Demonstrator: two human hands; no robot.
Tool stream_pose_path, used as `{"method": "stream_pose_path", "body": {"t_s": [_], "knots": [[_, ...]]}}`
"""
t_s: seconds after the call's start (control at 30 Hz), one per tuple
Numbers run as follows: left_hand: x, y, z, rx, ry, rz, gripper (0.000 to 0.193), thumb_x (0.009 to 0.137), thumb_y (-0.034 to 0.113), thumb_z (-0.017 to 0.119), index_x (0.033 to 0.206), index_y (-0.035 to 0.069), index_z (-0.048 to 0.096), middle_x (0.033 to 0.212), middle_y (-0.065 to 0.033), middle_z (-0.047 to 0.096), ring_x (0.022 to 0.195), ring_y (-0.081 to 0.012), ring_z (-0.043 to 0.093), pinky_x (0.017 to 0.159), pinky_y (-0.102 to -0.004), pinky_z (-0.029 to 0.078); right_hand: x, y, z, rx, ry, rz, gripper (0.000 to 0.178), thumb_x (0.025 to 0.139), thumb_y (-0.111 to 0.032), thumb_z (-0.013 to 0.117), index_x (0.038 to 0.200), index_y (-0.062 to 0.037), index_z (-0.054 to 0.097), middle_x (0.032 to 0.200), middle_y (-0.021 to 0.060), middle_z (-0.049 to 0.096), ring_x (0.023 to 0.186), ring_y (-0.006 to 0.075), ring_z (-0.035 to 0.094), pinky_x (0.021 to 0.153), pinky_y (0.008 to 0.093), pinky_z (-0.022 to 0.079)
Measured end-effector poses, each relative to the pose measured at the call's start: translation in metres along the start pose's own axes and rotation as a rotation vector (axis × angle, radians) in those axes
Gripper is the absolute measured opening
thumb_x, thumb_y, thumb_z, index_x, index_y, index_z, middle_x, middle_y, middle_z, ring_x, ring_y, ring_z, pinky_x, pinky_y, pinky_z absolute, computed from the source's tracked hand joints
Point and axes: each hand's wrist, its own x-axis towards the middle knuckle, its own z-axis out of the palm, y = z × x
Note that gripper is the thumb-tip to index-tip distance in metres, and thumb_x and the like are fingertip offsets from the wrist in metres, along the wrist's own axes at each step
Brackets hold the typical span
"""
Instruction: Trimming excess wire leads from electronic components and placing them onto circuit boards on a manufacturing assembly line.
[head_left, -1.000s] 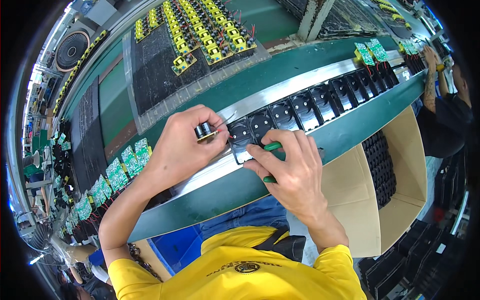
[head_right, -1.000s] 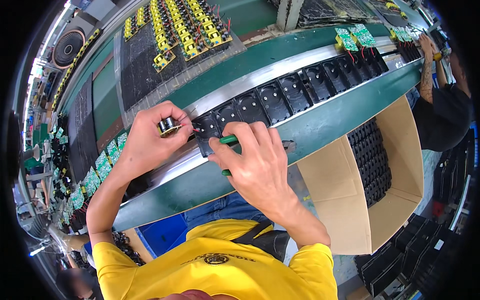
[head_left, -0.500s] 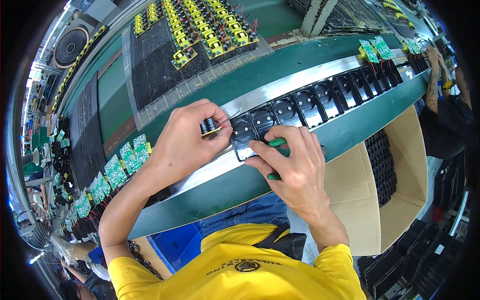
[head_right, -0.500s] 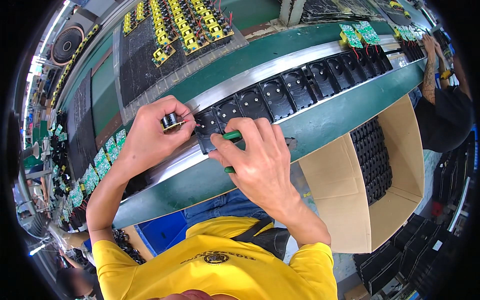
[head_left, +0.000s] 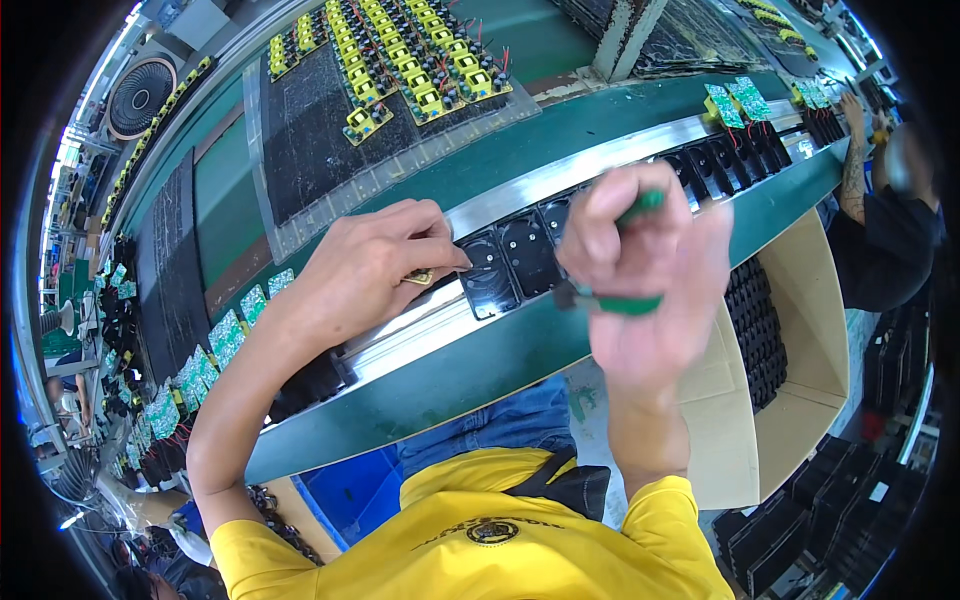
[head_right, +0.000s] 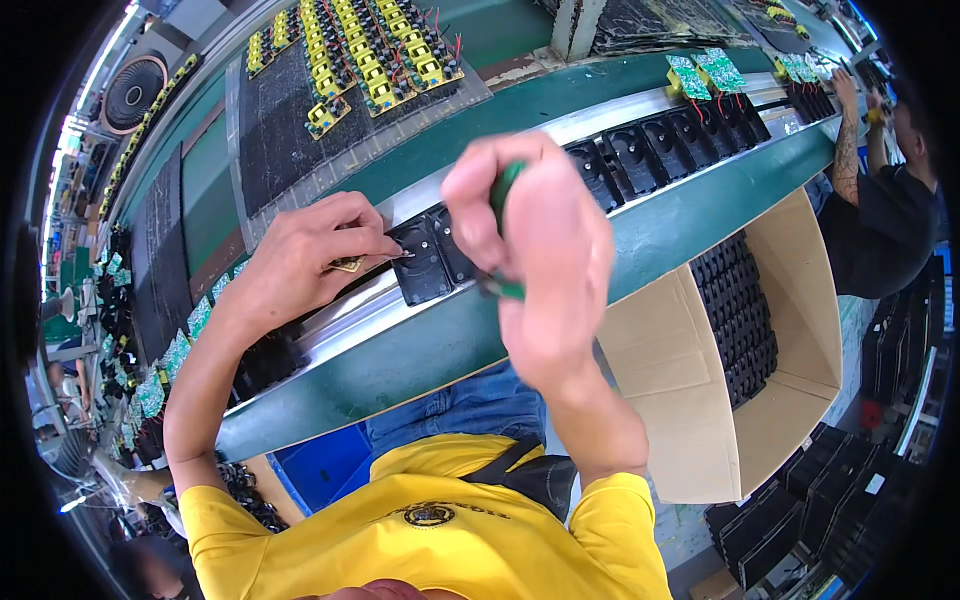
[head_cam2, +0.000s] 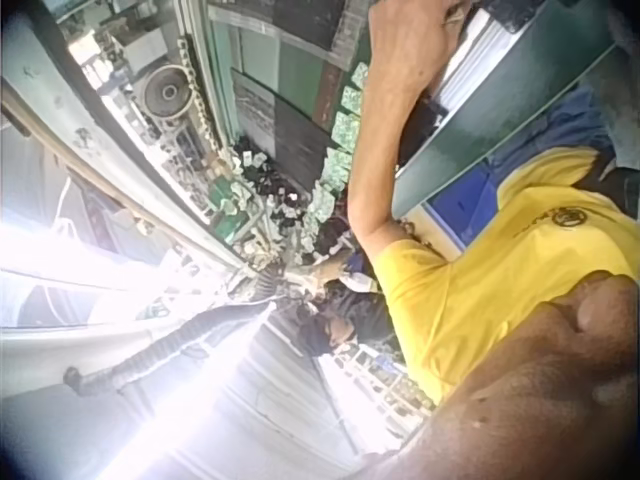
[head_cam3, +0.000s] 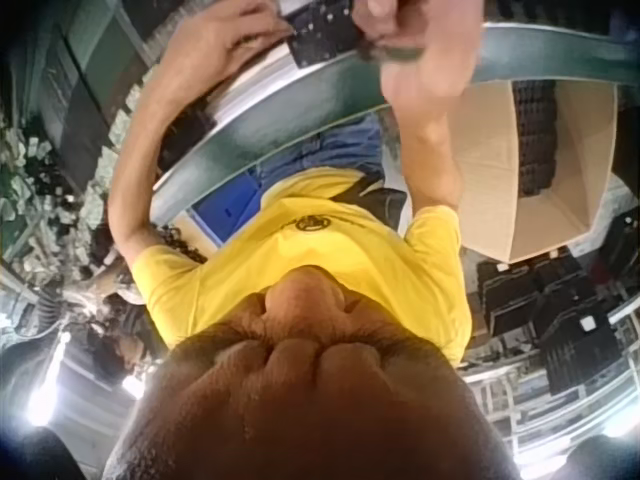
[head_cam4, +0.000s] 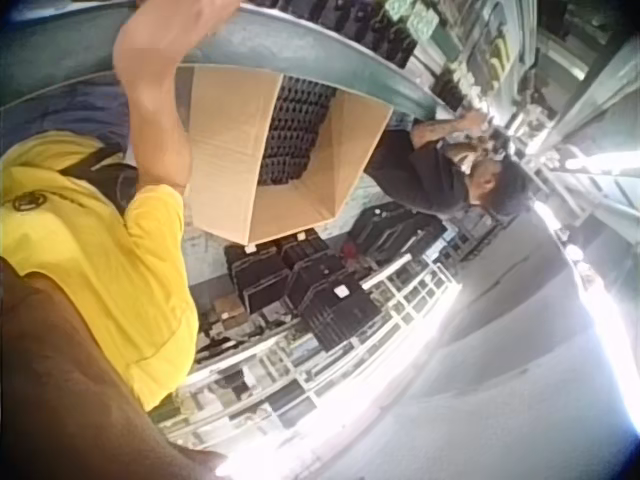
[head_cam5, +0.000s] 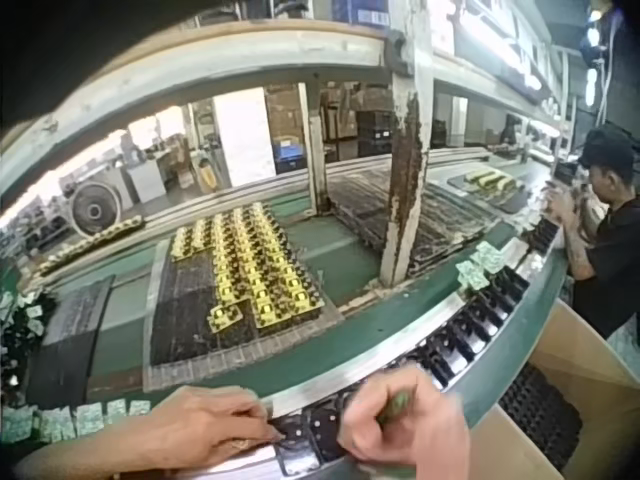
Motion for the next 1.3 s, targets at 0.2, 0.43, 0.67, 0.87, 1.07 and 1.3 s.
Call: {"method": "stream_pose_path", "body": {"t_s": [0.2,0.43,0.67,0.87,1.07,1.3], "knots": [[0.001,-0.014,0.011,0.193,0.102,0.216,0.014,0.093,0.005,0.08,0.106,0.011,0.08,0.108,-0.0019,0.068,0.091,-0.023,0.067,0.079,-0.0352,0.056,0.027,0.039,0.025,0.241,0.123,0.061,0.048,0.119,-0.053,0.046,0.112,-0.0101,0.066,0.085,0.0011,0.054,0.071,0.0121,0.041,0.067,0.0297,0.033],[0.0,-0.02,0.021,0.246,0.169,0.275,0.011,0.094,0.01,0.073,0.104,0.015,0.073,0.108,-0.0019,0.064,0.095,-0.0221,0.065,0.083,-0.0359,0.057,0.029,0.063,0.027,0.366,0.124,0.113,0.045,0.119,-0.052,0.045,0.106,-0.0123,0.061,0.083,-0.0003,0.047,0.071,0.0124,0.038,0.066,0.0309,0.032],[-0.002,-0.024,0.025,0.246,0.197,0.275,0.011,0.094,0.01,0.073,0.104,0.014,0.073,0.108,-0.0024,0.064,0.095,-0.0224,0.065,0.081,-0.0357,0.058,0.032,0.069,0.028,0.302,0.102,0.139,0.04,0.119,-0.048,0.047,0.1,-0.0137,0.056,0.082,-0.0006,0.045,0.071,0.0124,0.036,0.066,0.0313,0.032],[-0.001,-0.019,0.02,0.222,0.2,0.252,0.011,0.093,0.01,0.077,0.103,0.013,0.074,0.108,-0.0031,0.066,0.094,-0.0231,0.066,0.078,-0.0364,0.057,0.037,0.081,0.004,0.278,-0.196,0.077,0.034,0.119,-0.042,0.05,0.1,-0.015,0.053,0.082,-0.0006,0.044,0.072,0.0124,0.037,0.066,0.0314,0.033],[-0.001,0.003,0.017,0.207,0.207,0.14,0.009,0.095,0.007,0.081,0.1,0.009,0.075,0.11,-0.0037,0.069,0.089,-0.0249,0.068,0.075,-0.0366,0.056,0.029,0.036,0.034,0.352,0.096,0.13,0.035,0.12,-0.037,0.046,0.118,-0.0099,0.068,0.093,0.0022,0.054,0.077,0.0141,0.045,0.068,0.0298,0.037],[-0.014,0.016,0.022,0.148,0.223,-0.013,0.007,0.098,0.011,0.079,0.102,0.011,0.074,0.111,-0.0029,0.064,0.089,-0.0237,0.069,0.065,-0.0361,0.055,-0.036,-0.009,-0.007,-1.292,-0.302,-0.285,0.038,0.086,-0.016,0.094,0.123,-0.0167,0.087,0.113,0.0058,0.064,0.086,0.0207,0.055,0.077,0.0346,0.048]]}}
